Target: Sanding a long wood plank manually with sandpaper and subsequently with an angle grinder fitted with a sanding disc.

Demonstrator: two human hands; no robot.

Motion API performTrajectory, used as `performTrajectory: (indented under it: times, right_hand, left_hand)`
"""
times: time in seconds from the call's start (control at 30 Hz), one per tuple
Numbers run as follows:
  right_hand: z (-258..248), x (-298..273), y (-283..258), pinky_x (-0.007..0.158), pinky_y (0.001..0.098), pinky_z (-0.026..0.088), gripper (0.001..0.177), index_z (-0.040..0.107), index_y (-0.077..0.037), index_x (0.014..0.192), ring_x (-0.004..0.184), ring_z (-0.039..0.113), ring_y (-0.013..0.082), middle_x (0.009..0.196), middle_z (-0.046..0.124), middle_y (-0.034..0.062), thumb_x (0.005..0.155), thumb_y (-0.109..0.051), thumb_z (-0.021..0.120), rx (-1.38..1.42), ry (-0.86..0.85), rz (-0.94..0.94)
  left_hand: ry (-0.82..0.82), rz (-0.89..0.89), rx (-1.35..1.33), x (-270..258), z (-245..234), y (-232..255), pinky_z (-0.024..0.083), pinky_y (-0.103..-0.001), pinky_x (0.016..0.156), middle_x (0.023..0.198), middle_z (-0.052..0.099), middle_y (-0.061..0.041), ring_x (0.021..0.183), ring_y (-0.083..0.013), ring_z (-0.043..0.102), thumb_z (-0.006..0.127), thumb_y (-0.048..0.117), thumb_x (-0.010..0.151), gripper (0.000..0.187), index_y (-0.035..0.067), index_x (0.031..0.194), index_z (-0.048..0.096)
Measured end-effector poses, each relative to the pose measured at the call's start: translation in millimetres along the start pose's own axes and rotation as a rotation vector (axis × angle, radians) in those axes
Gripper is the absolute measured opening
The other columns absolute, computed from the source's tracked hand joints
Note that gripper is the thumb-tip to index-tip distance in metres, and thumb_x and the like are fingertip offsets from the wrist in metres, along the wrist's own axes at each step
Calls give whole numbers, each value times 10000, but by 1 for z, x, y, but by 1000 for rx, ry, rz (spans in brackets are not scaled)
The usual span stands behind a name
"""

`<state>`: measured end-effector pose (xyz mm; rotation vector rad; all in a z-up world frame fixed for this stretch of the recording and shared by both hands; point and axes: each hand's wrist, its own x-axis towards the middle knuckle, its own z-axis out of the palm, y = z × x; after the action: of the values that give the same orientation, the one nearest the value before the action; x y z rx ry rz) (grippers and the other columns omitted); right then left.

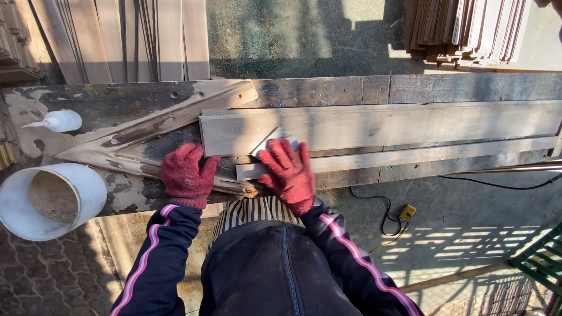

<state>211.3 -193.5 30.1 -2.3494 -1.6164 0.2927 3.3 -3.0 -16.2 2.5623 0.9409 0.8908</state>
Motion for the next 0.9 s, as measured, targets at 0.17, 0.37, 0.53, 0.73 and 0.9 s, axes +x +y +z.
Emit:
performTrajectory:
  times: [0.17,0.37,0.53,0.73,0.9]
  right_hand:
    - [-61,-37,100,1203,648,219,522,582,-274,1472,1435,448,381,1562,495,131,1021,-532,529,-170,49,273]
    - [-17,3,24,1194,659,250,695,594,-207,1454,1443,423,432,1576,476,157,837,-470,780,-4,92,140]
    - [8,61,-72,1177,605,382,708,675,-193,1243,1346,539,371,1421,594,107,874,-759,463,86,136,-210]
    - [-24,-10,74,1303,494,102,637,497,-400,1506,1535,365,200,1624,457,-32,960,-724,442,24,193,185]
    - [-43,-51,163,1243,554,223,529,571,-255,1496,1444,456,348,1538,535,122,1051,-539,525,-247,289,750]
  left_hand:
    - [-37,-23,4,0,-2,3,526,-373,822,1078,660,-15,975,-230,667,817,493,885,367,183,1063,731]
    - [-59,-60,-1,7,-6,7,538,-387,790,1045,664,-11,932,-250,669,814,472,867,337,190,1027,722]
    - [-251,-70,50,22,-25,13,567,-363,714,876,646,33,780,-244,678,730,451,859,246,211,820,686]
    - [-174,-52,72,-2,-7,-2,569,-353,872,1057,702,7,978,-246,705,784,577,890,384,209,999,804]
    - [-170,-52,46,12,-15,2,570,-346,834,997,691,-1,920,-268,712,857,439,843,267,209,956,784]
